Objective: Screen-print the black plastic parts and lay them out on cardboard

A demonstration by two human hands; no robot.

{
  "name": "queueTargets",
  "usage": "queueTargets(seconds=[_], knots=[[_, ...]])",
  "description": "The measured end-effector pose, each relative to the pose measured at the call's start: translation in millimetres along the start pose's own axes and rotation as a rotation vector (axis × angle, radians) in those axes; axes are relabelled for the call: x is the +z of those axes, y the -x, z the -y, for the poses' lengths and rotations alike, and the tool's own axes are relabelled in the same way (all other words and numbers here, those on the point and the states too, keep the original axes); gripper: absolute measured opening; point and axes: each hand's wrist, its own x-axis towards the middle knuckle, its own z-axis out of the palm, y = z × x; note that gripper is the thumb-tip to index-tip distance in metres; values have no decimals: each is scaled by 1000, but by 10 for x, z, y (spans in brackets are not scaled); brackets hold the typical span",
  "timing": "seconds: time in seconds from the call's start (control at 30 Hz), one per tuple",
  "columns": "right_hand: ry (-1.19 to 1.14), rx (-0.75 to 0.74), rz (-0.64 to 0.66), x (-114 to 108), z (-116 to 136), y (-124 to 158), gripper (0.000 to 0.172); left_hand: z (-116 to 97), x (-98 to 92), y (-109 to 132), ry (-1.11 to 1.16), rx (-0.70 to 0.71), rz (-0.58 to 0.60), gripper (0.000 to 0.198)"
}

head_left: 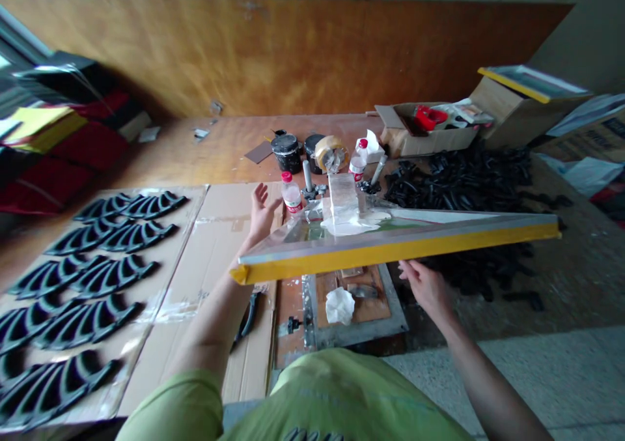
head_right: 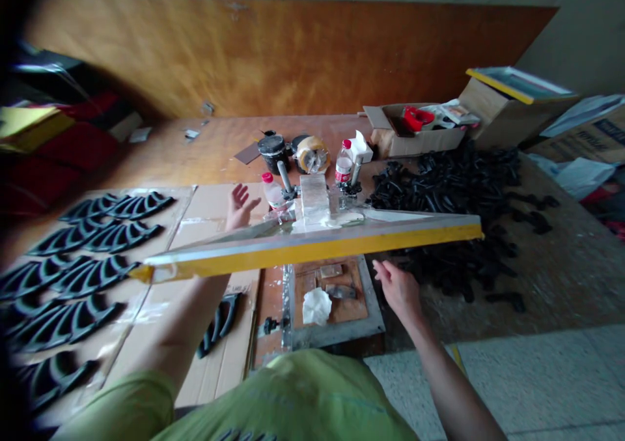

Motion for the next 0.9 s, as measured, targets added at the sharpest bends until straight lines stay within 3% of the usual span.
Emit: queueTargets(seconds=[0.07, 0.17, 0.23, 0.27, 0.33, 0.43, 0.53, 0.63, 0.73, 0.9], knots=[[-122, 3, -19, -160, -51, -184, 45, -590, -36, 346, 150, 80, 88, 48], [-333, -51, -82, -386, -18, -542, 46, -1463, -2, 1009, 241, 247, 176, 53], [-420, -116, -139, -535, 105, -796, 47, -1817, 46, 1439, 231, 379, 166, 59], [-442, -154, -157, -603, 197, -909, 47, -1894, 64, 1629, 203, 445, 149, 59], [-453, -243, -149, -707, 433, -1078, 48, -1869, 72, 1952, 129, 549, 117, 56], [-352, -424, -30, -702, 849, -1156, 48, -1588, 20, 2356, 11, 604, 100, 40], [-69, -707, 71, -475, 1219, -1077, 56, -1303, -33, 2708, -78, 603, 83, 25], [281, -910, 121, -185, 1452, -959, 67, -1126, -34, 2952, -86, 599, 29, 25], [479, -910, 172, -24, 1554, -869, 55, -1019, -6, 3059, -75, 580, -10, 26], [593, -764, 382, 2, 1566, -755, 35, -912, 29, 3102, -58, 551, -74, 28]])
